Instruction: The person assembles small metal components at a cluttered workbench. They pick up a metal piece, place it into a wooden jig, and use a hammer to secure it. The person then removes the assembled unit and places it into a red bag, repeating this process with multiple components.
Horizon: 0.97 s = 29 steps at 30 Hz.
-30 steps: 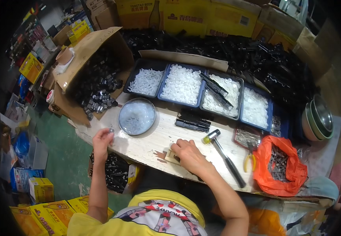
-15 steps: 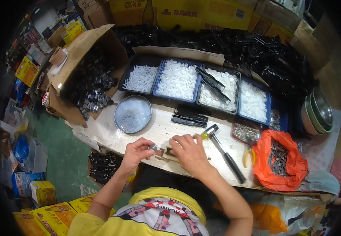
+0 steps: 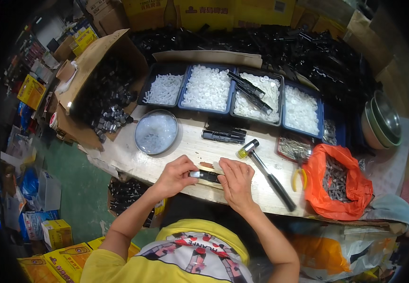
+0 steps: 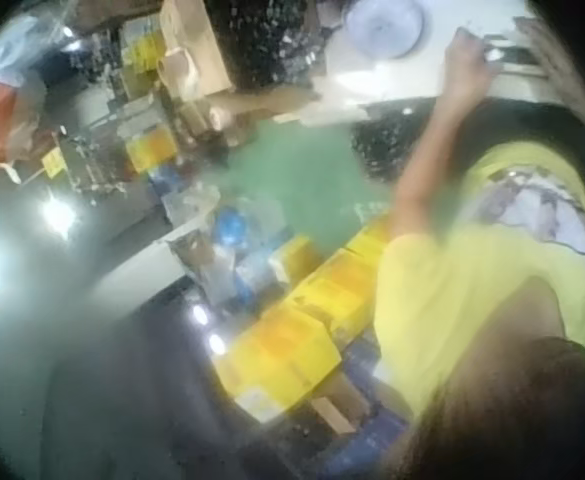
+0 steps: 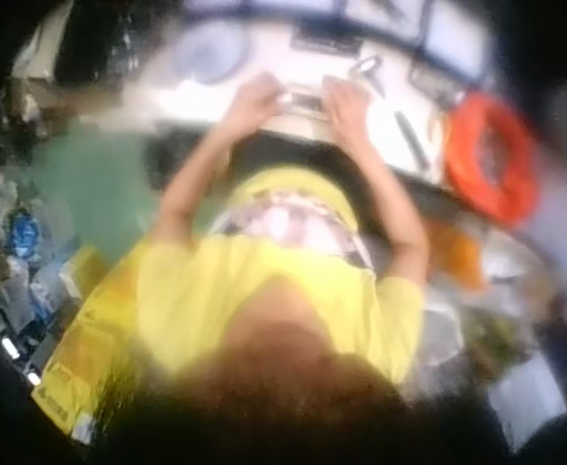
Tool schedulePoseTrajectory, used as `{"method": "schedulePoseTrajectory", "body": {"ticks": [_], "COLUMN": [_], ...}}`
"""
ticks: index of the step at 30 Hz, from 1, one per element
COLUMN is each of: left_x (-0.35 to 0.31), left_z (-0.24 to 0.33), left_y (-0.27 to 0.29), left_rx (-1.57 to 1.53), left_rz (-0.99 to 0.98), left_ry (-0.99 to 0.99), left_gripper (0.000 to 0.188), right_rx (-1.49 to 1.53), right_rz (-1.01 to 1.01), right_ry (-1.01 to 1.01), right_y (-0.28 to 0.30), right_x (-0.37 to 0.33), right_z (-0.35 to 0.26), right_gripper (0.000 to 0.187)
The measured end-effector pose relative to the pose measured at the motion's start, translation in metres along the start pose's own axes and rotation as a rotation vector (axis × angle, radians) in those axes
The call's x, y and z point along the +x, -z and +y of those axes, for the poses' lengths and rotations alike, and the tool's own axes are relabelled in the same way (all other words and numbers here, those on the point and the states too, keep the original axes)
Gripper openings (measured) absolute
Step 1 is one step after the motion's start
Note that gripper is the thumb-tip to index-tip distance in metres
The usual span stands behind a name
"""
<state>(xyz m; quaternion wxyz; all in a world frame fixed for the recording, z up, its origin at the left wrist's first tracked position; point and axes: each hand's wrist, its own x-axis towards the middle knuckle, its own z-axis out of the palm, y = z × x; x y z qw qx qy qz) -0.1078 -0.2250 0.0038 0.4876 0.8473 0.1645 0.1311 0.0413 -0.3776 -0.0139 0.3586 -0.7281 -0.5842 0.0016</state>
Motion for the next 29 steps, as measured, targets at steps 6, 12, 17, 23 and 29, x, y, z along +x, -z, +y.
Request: {"method": "schedulePoseTrajectory", "body": {"ticks": [6, 12, 17, 23, 29], "left_x": [0.015, 0.013, 0.007, 0.005, 0.017], "left_z": [0.010, -0.006, -0.026, -0.026, -0.022], "left_y": [-0.018, -0.011, -0.017, -0.023, -0.012], "left_rx": [0.235, -0.536, -0.544, -0.505, -0.453], "left_rz": [-0.039, 0.031, 0.070, 0.148, -0.025], "left_ry": [-0.077, 0.352, 0.281, 0.199, 0.350], "left_gripper": [0.034, 0.015, 0.007, 0.008, 0.008], "right_rx": [0.016, 0.000, -0.032, -0.014, -0.078], "right_rz": [0.027, 0.050, 0.085, 0.153, 0.331], "right_ry": [0.003, 0.007, 0.020, 0.002, -0.113], "right_y": [-0.001, -0.003, -0.006, -0.011, 0.016], "right_x": [0.000, 0.000, 0.000, -0.002, 0.000], "right_z": [0.000, -0.002, 0.000, 0.003, 0.017], "right_gripper": [0.030, 0.029, 0.028, 0.022, 0.017]}}
